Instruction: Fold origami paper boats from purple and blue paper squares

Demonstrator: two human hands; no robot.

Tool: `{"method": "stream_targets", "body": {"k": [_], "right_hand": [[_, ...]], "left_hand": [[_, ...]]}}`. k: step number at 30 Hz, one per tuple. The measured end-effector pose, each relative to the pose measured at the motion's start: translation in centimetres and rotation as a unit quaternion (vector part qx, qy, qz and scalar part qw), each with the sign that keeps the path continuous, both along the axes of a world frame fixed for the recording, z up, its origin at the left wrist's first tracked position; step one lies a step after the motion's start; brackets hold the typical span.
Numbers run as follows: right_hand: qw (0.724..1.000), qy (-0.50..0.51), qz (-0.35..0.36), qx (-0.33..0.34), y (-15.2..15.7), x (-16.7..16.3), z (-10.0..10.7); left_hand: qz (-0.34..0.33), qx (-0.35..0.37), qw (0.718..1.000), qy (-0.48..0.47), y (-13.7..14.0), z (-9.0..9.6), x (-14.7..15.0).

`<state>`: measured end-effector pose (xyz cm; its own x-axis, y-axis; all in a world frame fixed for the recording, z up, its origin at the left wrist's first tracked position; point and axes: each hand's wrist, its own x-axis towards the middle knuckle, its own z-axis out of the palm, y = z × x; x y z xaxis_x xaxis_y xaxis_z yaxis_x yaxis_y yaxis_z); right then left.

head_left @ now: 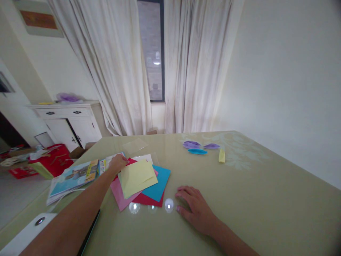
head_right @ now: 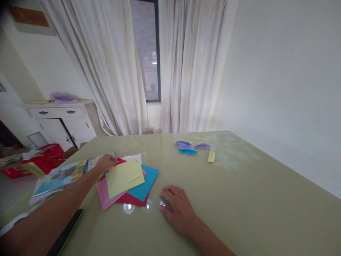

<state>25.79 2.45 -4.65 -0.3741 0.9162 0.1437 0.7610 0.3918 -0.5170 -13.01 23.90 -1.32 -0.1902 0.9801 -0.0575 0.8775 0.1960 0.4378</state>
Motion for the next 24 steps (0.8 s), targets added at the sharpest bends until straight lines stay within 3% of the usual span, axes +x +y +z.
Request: {"method": "stream_targets", "body": {"k": [4,11,16,19,21,24], "right_hand": [[1.000,0.000,0.003,0.000,0.2,-0.1,0.1],[1.000,0.005,0.004,0.006,0.3,0.1,0.1],[1.000,0.011,0.003,0.007,0.3,0.1,0.1],[1.000,0.024,0.001,0.004,0.4,0.0,0.0],[0.999,0.035,0.002,0.000,0.4,0.1,-0.3],[0.997,0.071,-0.009,-0.005,0.5,0.7,-1.0]], "left_hand": [[0.011,0.005,1.000,0.010,-0.3,1.8,-0.1],[0.062,0.132,0.989,-0.027,-2.3,5.7,1.2],[0.123,0.247,0.951,-0.139,-2.9,10.2,1.4],[0.146,0.317,0.906,-0.241,-3.5,13.1,2.3],[0.113,0.327,0.882,-0.319,-4.9,13.8,4.1],[-0.001,0.250,0.865,-0.435,-8.9,12.2,8.6]]}}
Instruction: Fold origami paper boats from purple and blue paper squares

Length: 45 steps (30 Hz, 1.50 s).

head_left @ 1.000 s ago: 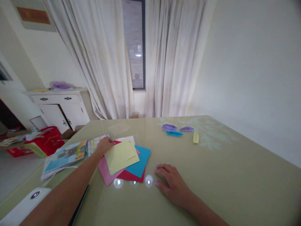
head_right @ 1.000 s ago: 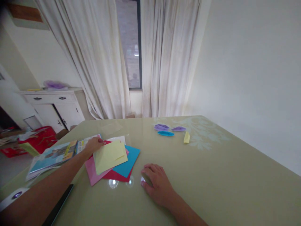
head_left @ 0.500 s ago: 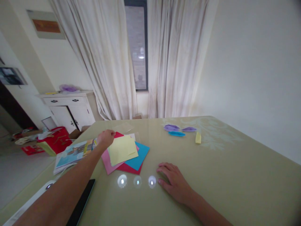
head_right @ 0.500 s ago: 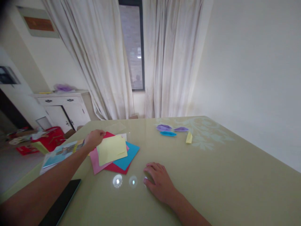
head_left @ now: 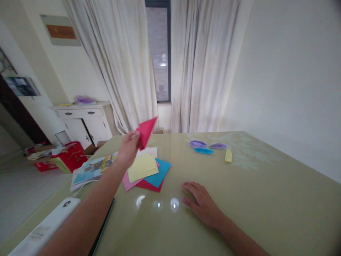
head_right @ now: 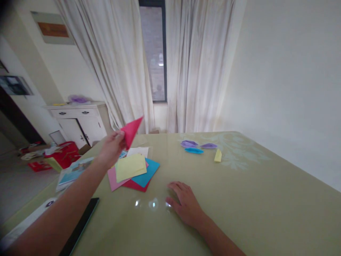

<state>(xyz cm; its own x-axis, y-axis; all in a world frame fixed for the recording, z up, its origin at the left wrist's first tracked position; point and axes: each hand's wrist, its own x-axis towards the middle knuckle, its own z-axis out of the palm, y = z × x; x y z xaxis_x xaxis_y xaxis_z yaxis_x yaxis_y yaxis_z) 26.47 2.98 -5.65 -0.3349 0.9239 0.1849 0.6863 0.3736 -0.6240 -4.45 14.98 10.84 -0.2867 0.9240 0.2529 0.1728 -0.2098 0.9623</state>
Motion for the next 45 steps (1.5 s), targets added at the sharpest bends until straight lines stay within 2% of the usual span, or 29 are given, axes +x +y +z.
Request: {"method": "stream_targets", "body": {"k": [3,6,8,11,14,15,16,18,19,21,22,24,26,28,30,33,35,41,43,45], "right_hand": [[0.988,0.150,0.009,-0.020,0.0,1.0,0.4],[0.948,0.304,0.039,-0.087,-0.1,1.5,2.7],[0.925,0.358,0.032,-0.125,0.2,1.3,4.6],[0.917,0.358,-0.017,-0.173,0.7,0.5,5.5],[0.919,0.336,-0.039,-0.203,1.1,-0.1,3.6],[0.919,0.331,-0.047,-0.208,1.0,-0.2,2.8],[0.919,0.328,-0.055,-0.214,0.9,-0.2,2.0],[0.921,0.316,-0.063,-0.219,0.5,0.0,1.0],[0.929,0.294,-0.063,-0.216,0.3,0.2,0.8],[0.961,0.195,-0.060,-0.184,-0.1,0.8,1.3],[0.979,0.125,-0.061,-0.149,-0.2,1.1,1.7],[0.997,-0.002,-0.064,-0.036,-0.2,1.8,2.7],[0.993,-0.065,-0.061,0.078,-0.1,2.6,3.7],[0.990,-0.087,-0.030,0.111,-0.2,3.1,4.4],[0.991,-0.112,0.030,0.065,-0.5,3.1,4.7],[0.979,-0.159,0.118,-0.051,-1.2,2.6,5.0],[0.971,-0.177,0.132,-0.091,-1.6,2.0,5.2],[0.962,-0.218,0.141,-0.089,-2.7,0.8,5.8],[0.956,-0.231,0.173,-0.057,-3.5,0.8,5.8],[0.945,-0.239,0.224,-0.010,-4.4,1.2,5.5]], "left_hand": [[-0.176,-0.048,0.982,-0.049,-5.5,-3.8,4.2],[-0.247,-0.086,0.962,-0.075,-9.5,-7.2,5.9],[-0.246,-0.101,0.961,-0.073,-10.4,-8.9,5.7],[-0.214,-0.112,0.970,-0.033,-10.0,-11.3,4.4],[-0.158,-0.097,0.981,0.054,-9.7,-13.5,3.1],[-0.134,-0.064,0.982,0.120,-9.9,-14.0,2.8],[-0.112,-0.011,0.969,0.219,-10.4,-14.5,2.6],[-0.133,0.038,0.941,0.308,-11.6,-14.8,2.6],[-0.174,0.050,0.924,0.336,-12.3,-14.9,2.8],[-0.298,0.077,0.838,0.451,-13.6,-15.0,3.2],[-0.333,0.081,0.805,0.485,-14.1,-15.1,3.4],[-0.361,0.068,0.768,0.525,-14.7,-15.5,3.8],[-0.359,0.047,0.757,0.543,-14.9,-15.9,3.9],[-0.357,0.043,0.751,0.553,-14.8,-16.0,4.0],[-0.358,0.059,0.742,0.564,-14.8,-15.9,4.1],[-0.351,0.090,0.718,0.595,-15.0,-15.5,4.4],[-0.339,0.113,0.700,0.618,-15.3,-15.5,4.7],[-0.312,0.189,0.664,0.653,-15.7,-15.6,4.6],[-0.323,0.176,0.671,0.644,-16.1,-15.3,4.3],[-0.329,0.142,0.692,0.626,-16.8,-15.1,3.9]]}}
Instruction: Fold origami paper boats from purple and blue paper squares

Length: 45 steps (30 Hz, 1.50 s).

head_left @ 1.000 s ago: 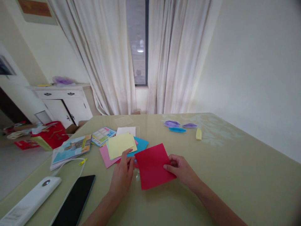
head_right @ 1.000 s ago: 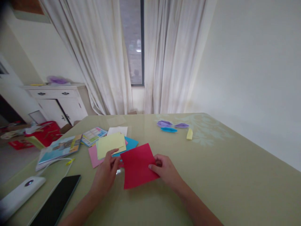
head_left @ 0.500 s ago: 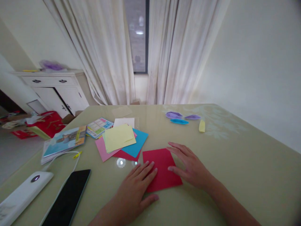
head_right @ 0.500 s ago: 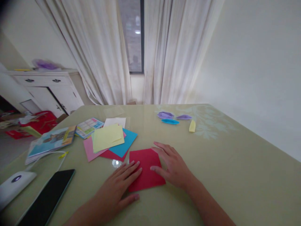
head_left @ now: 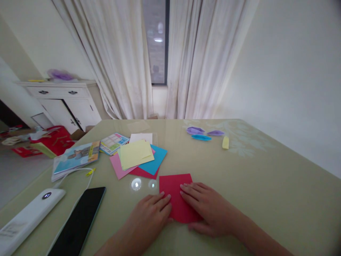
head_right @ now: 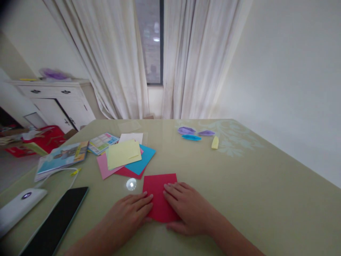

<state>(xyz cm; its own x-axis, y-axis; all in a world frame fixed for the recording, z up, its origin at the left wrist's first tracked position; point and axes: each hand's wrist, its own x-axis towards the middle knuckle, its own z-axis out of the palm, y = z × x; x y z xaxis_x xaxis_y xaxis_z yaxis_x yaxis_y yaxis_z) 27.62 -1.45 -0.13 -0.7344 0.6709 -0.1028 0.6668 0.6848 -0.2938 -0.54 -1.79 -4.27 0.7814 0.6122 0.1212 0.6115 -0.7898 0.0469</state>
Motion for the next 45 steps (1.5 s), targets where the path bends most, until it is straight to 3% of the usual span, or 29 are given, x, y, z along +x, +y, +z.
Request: {"method": "stream_targets", "body": {"k": [4,7,11,15,17,22,33,41,45], "right_hand": [[0.992,0.021,0.101,0.075,-1.7,1.1,-0.9],[0.987,0.047,0.128,0.081,-1.7,1.5,-1.1],[0.991,0.125,0.031,-0.020,-0.2,0.9,-0.4],[0.961,0.202,-0.078,-0.171,1.4,0.4,-0.2],[0.949,0.209,-0.125,-0.201,1.6,0.4,-0.4],[0.943,0.197,-0.212,-0.162,1.5,-0.3,-1.0],[0.962,0.083,-0.256,-0.057,0.0,-1.2,-1.8],[0.961,0.055,-0.265,-0.052,0.4,-1.3,-2.0],[0.963,0.069,-0.256,-0.055,0.2,-1.3,-1.9]], "left_hand": [[0.067,-0.083,0.994,-0.039,-1.3,0.7,-0.8],[0.102,-0.157,0.979,-0.087,-1.2,1.9,-1.3],[0.113,-0.235,0.954,-0.145,0.2,3.9,-1.4],[0.140,-0.301,0.925,-0.187,0.6,4.0,-1.2],[0.164,-0.299,0.921,-0.189,0.3,3.5,-1.1],[0.174,-0.280,0.923,-0.198,0.3,2.2,-1.4],[0.183,-0.208,0.930,-0.243,-0.4,0.9,-0.9],[0.221,-0.139,0.931,-0.255,-0.7,-0.3,-0.6],[0.160,-0.128,0.948,-0.244,-0.9,0.5,-1.1]]}}
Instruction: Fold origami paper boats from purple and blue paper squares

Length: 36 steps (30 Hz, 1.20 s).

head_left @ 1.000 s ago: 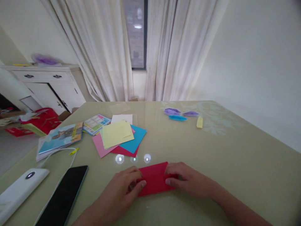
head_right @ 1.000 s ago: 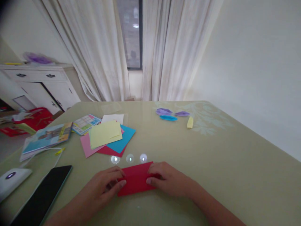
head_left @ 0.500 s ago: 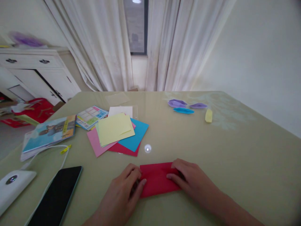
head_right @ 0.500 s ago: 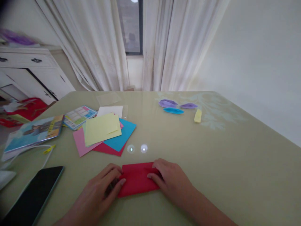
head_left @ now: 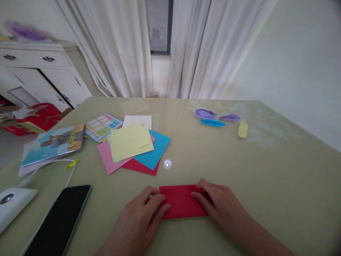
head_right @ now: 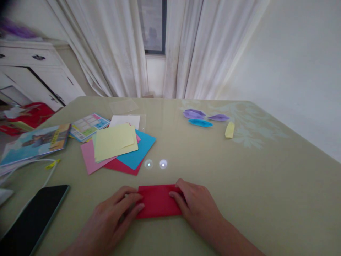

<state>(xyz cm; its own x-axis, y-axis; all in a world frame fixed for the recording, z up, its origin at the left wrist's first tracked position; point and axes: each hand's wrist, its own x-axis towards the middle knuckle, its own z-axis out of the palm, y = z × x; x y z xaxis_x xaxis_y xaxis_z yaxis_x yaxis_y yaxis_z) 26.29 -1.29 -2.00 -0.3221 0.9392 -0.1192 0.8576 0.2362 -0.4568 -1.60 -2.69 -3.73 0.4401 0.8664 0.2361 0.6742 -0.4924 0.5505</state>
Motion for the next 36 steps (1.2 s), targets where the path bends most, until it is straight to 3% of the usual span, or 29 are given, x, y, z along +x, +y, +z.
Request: {"method": "stream_targets", "body": {"k": [5,12,36], "right_hand": [[1.000,0.003,0.006,0.002,-0.1,0.1,-0.2],[1.000,0.004,0.017,0.011,0.0,0.3,-0.3],[1.000,0.022,0.011,0.012,0.0,0.4,0.1]], "left_hand": [[-0.003,0.064,0.998,0.024,-0.7,0.2,0.0],[0.021,0.029,0.998,0.051,-1.4,-1.3,0.2],[0.028,0.070,0.990,0.119,-1.2,-1.0,0.5]]}}
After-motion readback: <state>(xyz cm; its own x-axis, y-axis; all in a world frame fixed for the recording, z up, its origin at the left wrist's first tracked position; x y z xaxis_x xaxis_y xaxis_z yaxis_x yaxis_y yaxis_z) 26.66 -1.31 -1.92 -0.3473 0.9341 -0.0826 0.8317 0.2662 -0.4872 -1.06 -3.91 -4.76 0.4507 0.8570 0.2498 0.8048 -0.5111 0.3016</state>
